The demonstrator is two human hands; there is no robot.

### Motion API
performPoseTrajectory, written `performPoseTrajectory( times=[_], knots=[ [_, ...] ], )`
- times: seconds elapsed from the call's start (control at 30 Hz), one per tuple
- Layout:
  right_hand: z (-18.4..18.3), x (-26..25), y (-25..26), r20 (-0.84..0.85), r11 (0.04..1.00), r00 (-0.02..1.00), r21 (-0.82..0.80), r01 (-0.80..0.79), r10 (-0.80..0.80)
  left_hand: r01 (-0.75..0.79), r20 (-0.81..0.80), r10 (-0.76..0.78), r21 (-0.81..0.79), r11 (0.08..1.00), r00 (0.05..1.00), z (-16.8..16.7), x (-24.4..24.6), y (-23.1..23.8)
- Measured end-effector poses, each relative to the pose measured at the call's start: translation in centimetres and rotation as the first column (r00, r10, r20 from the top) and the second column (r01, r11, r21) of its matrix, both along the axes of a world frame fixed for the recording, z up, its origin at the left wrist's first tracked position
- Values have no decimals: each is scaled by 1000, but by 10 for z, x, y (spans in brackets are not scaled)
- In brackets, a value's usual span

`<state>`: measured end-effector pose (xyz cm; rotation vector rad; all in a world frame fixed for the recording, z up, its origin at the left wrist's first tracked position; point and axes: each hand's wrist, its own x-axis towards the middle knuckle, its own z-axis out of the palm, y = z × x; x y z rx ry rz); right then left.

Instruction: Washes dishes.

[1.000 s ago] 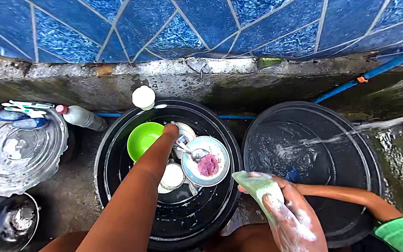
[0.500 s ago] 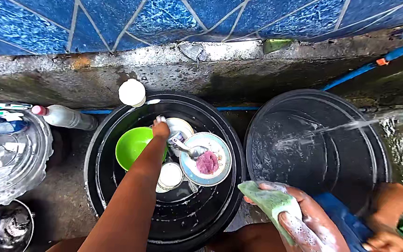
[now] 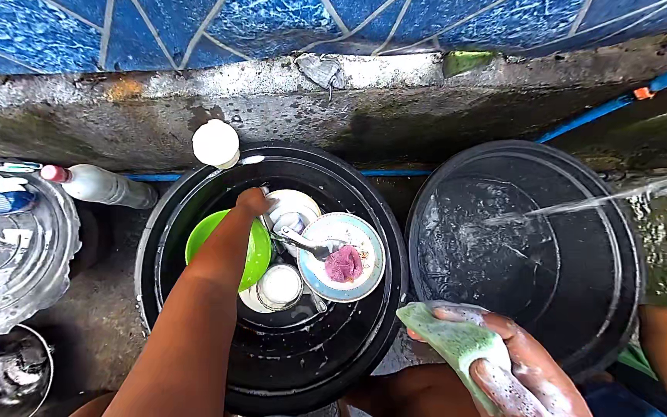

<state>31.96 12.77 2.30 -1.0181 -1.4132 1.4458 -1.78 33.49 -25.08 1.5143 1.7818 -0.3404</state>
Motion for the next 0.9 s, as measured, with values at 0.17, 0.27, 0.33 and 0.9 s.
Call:
performPoseTrajectory(
  times=[0.17, 0.27, 0.33, 0.9],
  knots=[
    [3, -2, -2, 0, 1000, 1000, 11, -7, 7, 29, 114, -24, -44, 999, 993, 8, -12, 6],
    [2, -2, -1, 3, 1000, 1000, 15, -10, 10, -57, 163, 61, -32, 998, 985, 8, -18, 3],
    [1, -2, -2, 0, 1000, 1000, 25, -14, 14, -102, 150, 100, 2, 995, 984, 8, -18, -4],
    [9, -3, -25, -32, 995, 998, 81, 60, -57, -99, 382, -125, 515, 851, 916, 3, 109, -245]
  ],
)
